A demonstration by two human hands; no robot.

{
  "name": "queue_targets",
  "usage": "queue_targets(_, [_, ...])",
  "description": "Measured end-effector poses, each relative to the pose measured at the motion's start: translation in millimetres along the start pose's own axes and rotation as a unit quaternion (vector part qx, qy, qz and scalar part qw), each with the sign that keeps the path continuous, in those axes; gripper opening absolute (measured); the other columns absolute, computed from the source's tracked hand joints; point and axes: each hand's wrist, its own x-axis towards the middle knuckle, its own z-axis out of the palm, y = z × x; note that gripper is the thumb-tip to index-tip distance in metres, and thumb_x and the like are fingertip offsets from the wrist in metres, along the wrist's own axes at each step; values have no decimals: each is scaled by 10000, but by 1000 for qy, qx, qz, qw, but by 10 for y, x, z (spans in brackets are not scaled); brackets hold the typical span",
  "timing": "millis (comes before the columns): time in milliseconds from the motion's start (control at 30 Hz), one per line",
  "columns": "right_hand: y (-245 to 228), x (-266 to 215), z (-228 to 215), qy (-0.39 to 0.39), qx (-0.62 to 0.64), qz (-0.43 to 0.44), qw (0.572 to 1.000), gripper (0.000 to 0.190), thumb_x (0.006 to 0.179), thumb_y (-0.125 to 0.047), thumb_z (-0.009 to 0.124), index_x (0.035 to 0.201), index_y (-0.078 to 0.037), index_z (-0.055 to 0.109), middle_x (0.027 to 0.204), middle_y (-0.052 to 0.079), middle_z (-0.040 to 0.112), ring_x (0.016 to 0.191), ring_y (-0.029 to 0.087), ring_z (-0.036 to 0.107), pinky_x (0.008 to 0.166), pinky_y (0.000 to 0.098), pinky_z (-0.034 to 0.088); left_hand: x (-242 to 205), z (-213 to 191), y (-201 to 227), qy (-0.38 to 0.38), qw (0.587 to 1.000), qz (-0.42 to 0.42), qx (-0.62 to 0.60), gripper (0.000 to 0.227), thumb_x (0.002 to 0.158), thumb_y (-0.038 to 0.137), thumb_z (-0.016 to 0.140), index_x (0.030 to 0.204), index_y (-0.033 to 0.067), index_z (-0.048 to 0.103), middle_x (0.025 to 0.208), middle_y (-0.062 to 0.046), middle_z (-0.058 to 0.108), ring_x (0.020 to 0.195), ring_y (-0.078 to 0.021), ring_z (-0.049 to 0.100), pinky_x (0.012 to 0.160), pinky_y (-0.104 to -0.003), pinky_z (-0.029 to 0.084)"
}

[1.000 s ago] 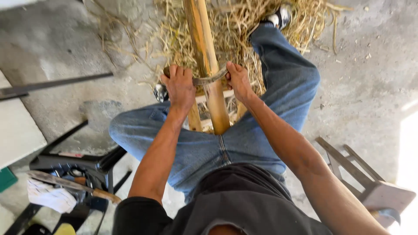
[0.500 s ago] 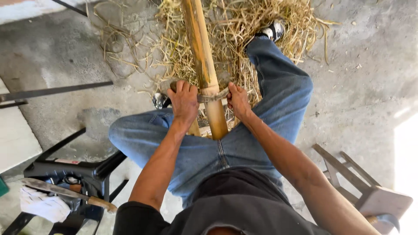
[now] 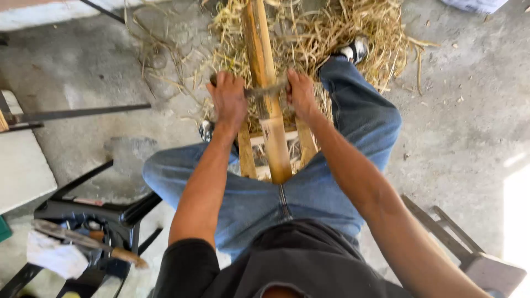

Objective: The recorder uses a curved blade to shave or strip the outer layer of a bamboo pole.

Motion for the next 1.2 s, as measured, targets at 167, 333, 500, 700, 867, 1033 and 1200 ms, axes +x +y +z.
queue_targets(167, [167, -654, -69, -62, -50, 19, 997, 416, 1100, -407, 465, 797, -125, 509, 615, -24, 502, 445, 83, 428, 399, 264, 402, -663, -61, 94, -17, 999, -28, -39, 235, 675, -34, 703, 851, 51, 572, 970, -150, 607, 1098, -361, 526, 839, -541, 352])
queue_targets(333, [727, -927, -224, -22, -188, -1, 982, 436, 1045, -457, 403, 812, -143, 594, 570, 0, 486, 427, 86, 437, 355, 282, 351, -1054, 32, 124, 2, 998, 18, -60, 320, 622, 22, 778, 860, 61, 567, 1031, -149, 615, 1131, -342, 527, 911, -609, 361])
queue_targets(500, [187, -163, 51, -1, -187, -69, 980, 589, 1117, -530, 328, 715, -131, 490, 598, -15, 458, 452, 79, 334, 368, 272, 322, -374, 351, -217, 0, 1000, 8, -10, 256, 796, -1, 800, 888, 73, 573, 1021, -125, 600, 1089, -322, 514, 859, -504, 370])
queue_targets(700, [169, -724, 27, -24, -112, 69, 991, 460, 1076, -459, 414, 773, -132, 526, 558, -18, 475, 389, 82, 402, 303, 253, 349, -803, -109, 106, -25, 995, -31, -92, 347, 636, -14, 781, 904, 68, 576, 1022, -140, 589, 1118, -353, 516, 826, -524, 363])
queue_targets(867, [749, -897, -112, -12, -181, -20, 983, 467, 1113, -414, 411, 782, -122, 563, 580, -22, 507, 441, 60, 433, 345, 244, 345, -1090, 99, 19, 11, 992, -10, -129, 367, 646, 31, 802, 938, 66, 583, 1030, -129, 581, 1129, -354, 510, 869, -544, 373])
queue_targets(1033, [853, -391, -207, 57, -300, -90, 948, 622, 1165, -405, 374, 676, -44, 505, 540, 29, 432, 438, 135, 322, 384, 336, 252, -870, 261, -92, 28, 994, -13, -104, 340, 706, 13, 808, 949, 83, 580, 1061, -109, 581, 1149, -335, 513, 942, -530, 385])
queue_targets(1200, [881, -944, -272, 43, -258, -179, 948, 564, 1159, -423, 412, 743, -56, 515, 608, -3, 436, 529, 120, 394, 460, 348, 351, -1246, 79, 177, 8, 993, -34, -113, 380, 603, 25, 799, 920, 60, 592, 1074, -158, 586, 1148, -375, 509, 929, -561, 366])
